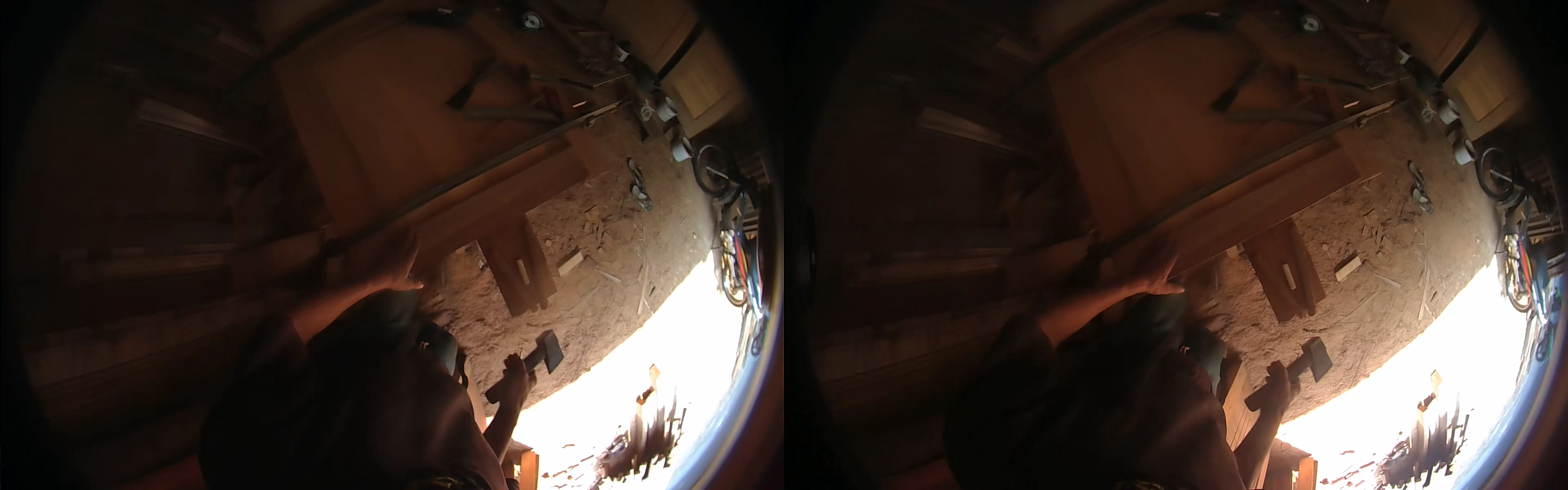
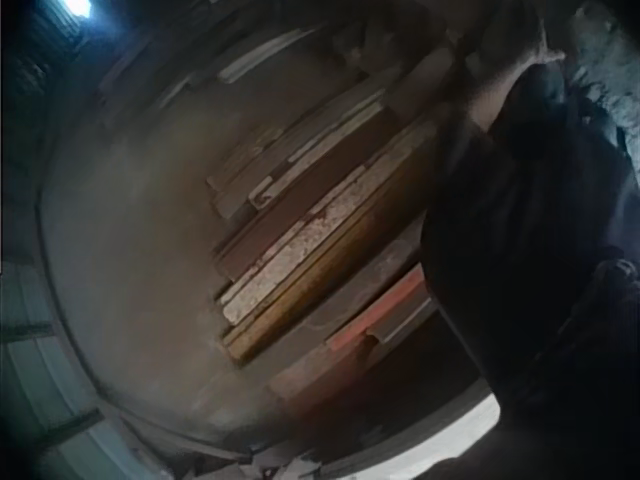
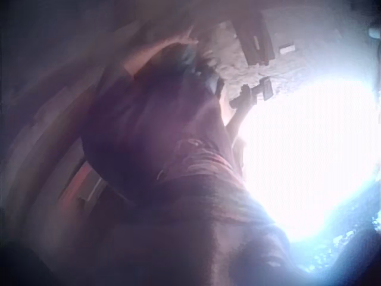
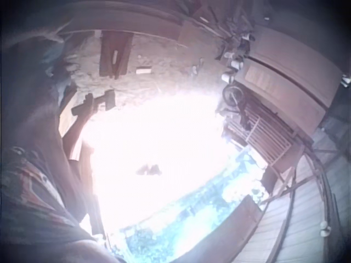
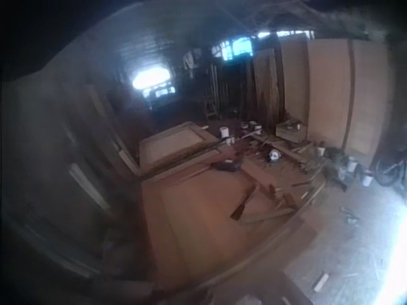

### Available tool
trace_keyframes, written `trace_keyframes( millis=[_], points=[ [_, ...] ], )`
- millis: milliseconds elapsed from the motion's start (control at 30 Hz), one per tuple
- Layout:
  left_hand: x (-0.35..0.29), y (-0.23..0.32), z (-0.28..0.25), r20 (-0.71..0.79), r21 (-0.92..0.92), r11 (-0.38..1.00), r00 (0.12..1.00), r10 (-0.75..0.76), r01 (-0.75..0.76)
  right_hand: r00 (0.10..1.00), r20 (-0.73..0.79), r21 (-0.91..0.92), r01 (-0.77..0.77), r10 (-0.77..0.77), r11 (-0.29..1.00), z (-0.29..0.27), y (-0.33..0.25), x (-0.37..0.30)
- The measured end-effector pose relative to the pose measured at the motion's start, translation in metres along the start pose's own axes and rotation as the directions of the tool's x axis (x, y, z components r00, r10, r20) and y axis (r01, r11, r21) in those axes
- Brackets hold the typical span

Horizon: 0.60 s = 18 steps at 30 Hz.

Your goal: The person assembles a wooden structure by positioning planks, striking them with a hammer, and drilling holes into the wood. The person handles wooden planks and uses a hammer and a power drill to join components.

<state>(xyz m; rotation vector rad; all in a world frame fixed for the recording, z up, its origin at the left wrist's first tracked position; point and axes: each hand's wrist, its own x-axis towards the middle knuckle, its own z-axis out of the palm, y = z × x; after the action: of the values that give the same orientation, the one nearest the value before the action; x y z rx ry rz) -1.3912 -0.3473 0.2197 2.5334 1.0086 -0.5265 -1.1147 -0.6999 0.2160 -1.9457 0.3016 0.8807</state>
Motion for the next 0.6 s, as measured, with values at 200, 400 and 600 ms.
trace_keyframes(
  millis=[200, 400, 600],
  points=[
    [-0.010, -0.011, 0.029, -0.151, 0.016, 1.000, 0.988, -0.023, 0.026, 0.869, 0.466, 0.039, 0.170, -0.169, 0.985, 0.082, -0.037, -0.038],
    [0.010, 0.032, -0.051, -0.011, -0.047, 0.995, 0.996, -0.088, 0.087, 0.803, 0.496, 0.035, 0.361, -0.330, 0.932, 0.175, -0.087, 0.038],
    [0.002, -0.016, 0.033, -0.265, -0.203, 0.979, 0.963, -0.049, -0.006, 0.864, 0.416, -0.019, 0.320, -0.283, 0.947, 0.243, -0.054, 0.031]
  ],
)
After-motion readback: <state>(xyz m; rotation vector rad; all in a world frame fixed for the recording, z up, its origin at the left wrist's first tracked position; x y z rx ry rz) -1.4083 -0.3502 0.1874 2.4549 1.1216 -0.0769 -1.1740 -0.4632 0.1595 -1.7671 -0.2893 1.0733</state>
